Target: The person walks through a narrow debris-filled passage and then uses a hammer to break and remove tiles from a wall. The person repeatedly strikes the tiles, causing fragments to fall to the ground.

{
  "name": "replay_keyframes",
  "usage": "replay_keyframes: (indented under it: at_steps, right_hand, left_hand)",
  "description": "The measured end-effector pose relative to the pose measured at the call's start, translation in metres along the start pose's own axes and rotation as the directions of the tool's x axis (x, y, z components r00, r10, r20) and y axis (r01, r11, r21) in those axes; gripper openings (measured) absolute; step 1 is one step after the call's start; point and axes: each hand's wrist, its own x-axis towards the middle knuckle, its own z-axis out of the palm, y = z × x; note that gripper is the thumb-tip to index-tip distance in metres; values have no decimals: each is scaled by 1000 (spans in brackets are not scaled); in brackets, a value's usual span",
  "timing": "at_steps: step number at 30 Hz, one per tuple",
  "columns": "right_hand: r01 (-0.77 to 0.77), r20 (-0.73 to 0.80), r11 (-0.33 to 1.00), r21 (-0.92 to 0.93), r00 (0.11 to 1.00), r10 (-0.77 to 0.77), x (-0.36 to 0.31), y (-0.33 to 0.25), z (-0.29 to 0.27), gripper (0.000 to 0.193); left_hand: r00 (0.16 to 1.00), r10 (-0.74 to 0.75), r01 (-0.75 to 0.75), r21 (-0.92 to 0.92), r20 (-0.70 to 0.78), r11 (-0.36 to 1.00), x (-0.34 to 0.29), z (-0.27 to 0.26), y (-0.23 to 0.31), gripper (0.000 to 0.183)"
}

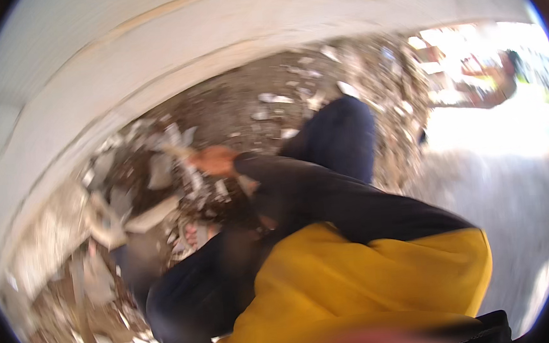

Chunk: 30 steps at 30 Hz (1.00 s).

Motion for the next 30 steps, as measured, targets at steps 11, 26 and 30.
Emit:
replay_keyframes:
  at_steps: [11, 26, 30]
  right_hand:
    - [-307, 13, 855, 418, 943, 332, -10, -32, -32, 58]
    - [-383, 49, 836, 394, 917, 397, -14, -43, -39, 63]
    - [-363, 35, 863, 353, 926, 375, -13, -43, -37, 65]
  left_hand:
    - [659, -690, 656, -677, 300, 332, 61, -30, -40, 41]
    - [899, -413, 379, -728, 144, 571, -9, -11, -9, 33]
    - [854, -484, 427, -792, 193, 437, -8, -22, 5, 36]
